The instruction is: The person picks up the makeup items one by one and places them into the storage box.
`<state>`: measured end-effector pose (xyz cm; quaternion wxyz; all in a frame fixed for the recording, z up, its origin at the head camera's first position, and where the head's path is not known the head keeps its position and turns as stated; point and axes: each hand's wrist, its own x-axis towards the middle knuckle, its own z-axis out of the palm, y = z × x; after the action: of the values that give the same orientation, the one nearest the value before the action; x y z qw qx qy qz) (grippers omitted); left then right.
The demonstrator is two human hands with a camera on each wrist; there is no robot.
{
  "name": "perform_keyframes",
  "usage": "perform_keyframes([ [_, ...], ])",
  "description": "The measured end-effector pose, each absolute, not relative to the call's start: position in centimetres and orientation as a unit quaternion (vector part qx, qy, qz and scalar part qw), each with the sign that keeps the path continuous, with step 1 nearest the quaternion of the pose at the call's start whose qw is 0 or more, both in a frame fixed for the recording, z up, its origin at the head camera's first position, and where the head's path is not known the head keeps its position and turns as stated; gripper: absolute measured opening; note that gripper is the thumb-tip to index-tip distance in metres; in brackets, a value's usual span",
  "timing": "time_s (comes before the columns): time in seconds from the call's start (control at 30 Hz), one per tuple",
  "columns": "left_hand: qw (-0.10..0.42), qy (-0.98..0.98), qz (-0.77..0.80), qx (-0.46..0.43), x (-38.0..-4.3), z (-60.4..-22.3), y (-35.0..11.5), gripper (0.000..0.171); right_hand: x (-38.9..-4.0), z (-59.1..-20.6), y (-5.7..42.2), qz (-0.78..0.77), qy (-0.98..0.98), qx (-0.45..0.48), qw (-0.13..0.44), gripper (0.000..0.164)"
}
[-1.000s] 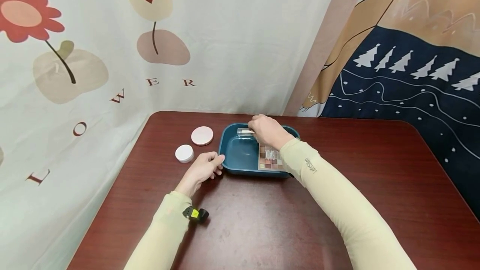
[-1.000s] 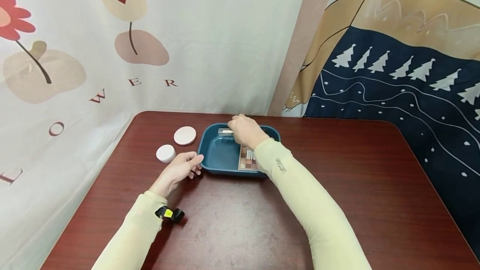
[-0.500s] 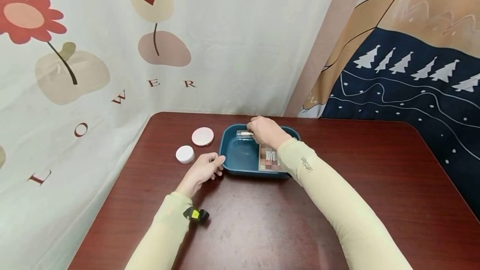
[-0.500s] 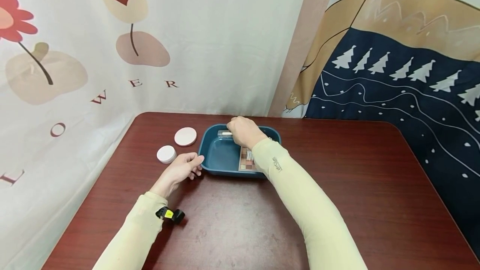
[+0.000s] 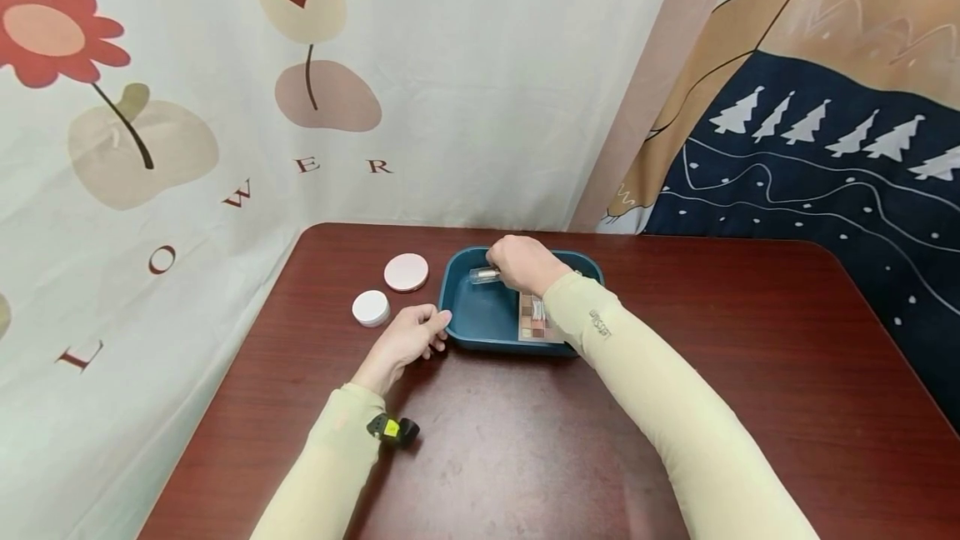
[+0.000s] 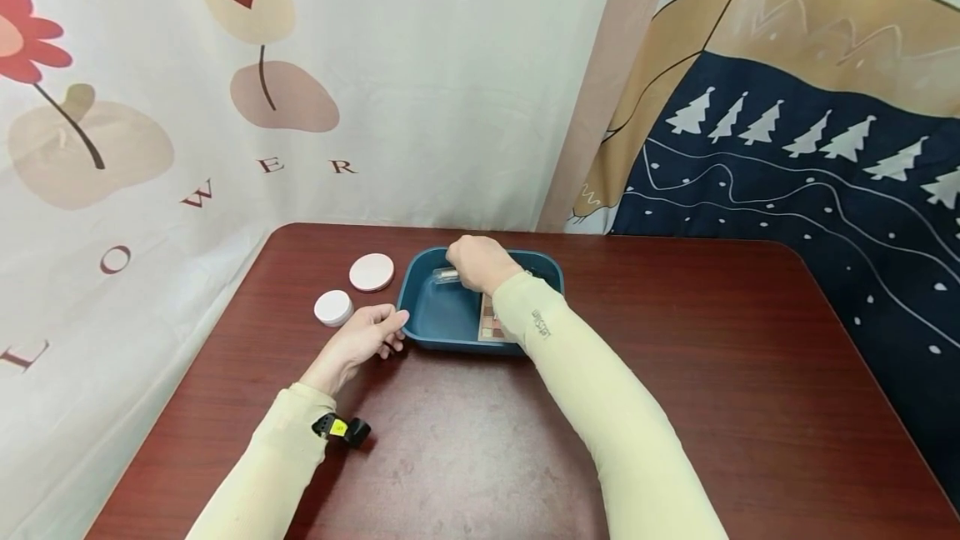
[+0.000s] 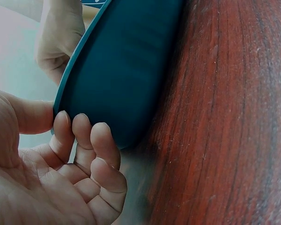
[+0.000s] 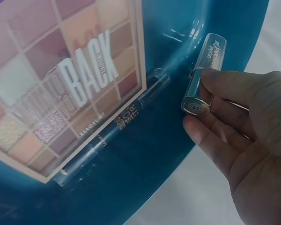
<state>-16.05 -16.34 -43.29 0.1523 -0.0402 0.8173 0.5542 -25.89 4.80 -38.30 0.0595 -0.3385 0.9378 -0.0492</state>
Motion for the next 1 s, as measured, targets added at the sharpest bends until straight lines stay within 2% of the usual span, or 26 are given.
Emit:
perform_keyframes([
  [0.57, 0.153, 0.816, 0.557, -0.039, -16.0, -43.4, -16.4, 0.038, -26.0, -38.6, 3.4, -0.016, 0.936, -0.340, 0.089, 0.019],
  [1.0, 0.154, 0.818, 0.553, -0.034, -16.1, -43.5, -16.4, 0.037, -25.7, -39.0, 3.2, 0.045, 0.936, -0.330, 0.118, 0.016],
])
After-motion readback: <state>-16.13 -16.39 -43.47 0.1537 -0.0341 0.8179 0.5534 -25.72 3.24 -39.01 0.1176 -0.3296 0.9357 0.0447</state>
